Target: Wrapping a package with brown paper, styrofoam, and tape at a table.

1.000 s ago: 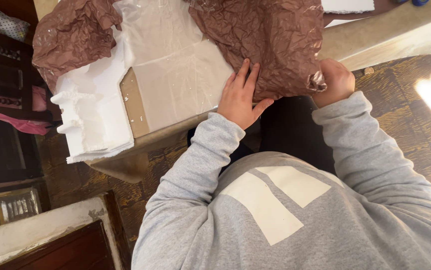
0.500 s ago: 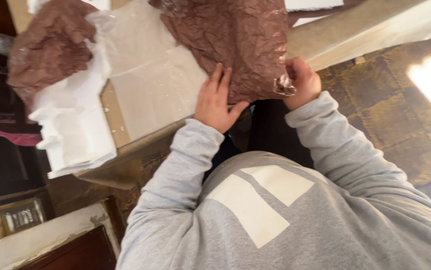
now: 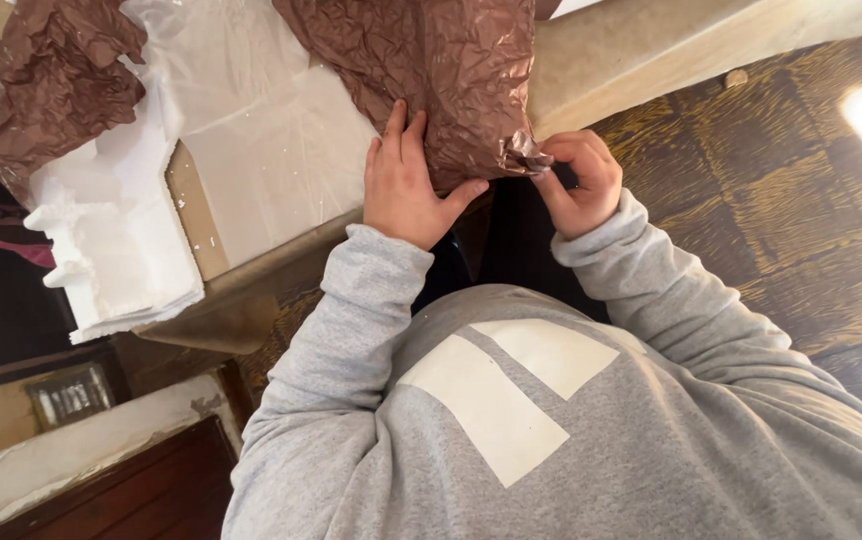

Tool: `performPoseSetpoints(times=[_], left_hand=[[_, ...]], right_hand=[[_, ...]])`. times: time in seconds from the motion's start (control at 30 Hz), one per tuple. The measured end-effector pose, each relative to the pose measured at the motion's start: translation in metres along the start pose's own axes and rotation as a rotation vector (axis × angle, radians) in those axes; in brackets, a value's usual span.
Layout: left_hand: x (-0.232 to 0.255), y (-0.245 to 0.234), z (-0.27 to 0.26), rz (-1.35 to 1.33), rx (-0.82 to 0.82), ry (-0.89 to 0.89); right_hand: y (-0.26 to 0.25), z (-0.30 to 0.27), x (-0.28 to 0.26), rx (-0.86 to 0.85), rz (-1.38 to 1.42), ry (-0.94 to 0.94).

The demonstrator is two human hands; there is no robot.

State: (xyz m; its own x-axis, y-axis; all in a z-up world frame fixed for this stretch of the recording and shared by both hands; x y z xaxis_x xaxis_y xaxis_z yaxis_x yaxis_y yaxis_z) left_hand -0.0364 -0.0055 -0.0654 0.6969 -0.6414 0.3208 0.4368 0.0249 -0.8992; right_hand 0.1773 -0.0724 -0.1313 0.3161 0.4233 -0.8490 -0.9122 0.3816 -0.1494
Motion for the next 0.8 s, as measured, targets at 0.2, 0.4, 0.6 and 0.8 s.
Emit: performPoseSetpoints(times=[0.2, 0.4, 0.6, 0.8], left_hand=[[-0.005, 0.009, -0.004, 0.046, 0.035, -0.019], [-0.004, 0.010, -0.004, 0.073, 0.040, 0.003], [-0.005, 0.011, -0.005, 0.078, 0.033, -0.001], [-0.006, 0.010, -0.005, 0.076, 0.043, 0.009]], right_hand=[[0.002, 0.003, 0.006, -0.042, -0.012, 0.094], [0.003, 0.013, -0.015, -0.084, -0.021, -0.161], [0.009, 0.008, 0.009, -0.116, 0.092, 0.004], [0.024, 0.001, 0.044, -0.084, 0.371, 0.253]])
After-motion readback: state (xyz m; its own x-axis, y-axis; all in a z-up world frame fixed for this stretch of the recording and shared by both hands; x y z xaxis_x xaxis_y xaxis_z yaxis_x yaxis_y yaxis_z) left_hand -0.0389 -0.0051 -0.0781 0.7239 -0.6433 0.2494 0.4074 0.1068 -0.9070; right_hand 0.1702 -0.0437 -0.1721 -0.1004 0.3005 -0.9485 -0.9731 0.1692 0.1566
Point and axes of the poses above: each hand's wrist, its own z-axis towards the middle knuckle, its own y-axis out of the palm, x = y × z, the point moved 4 cm from there along z, towards the middle knuckle, and after that the axes turned 8 degrees about y, right-handed, at the moved point
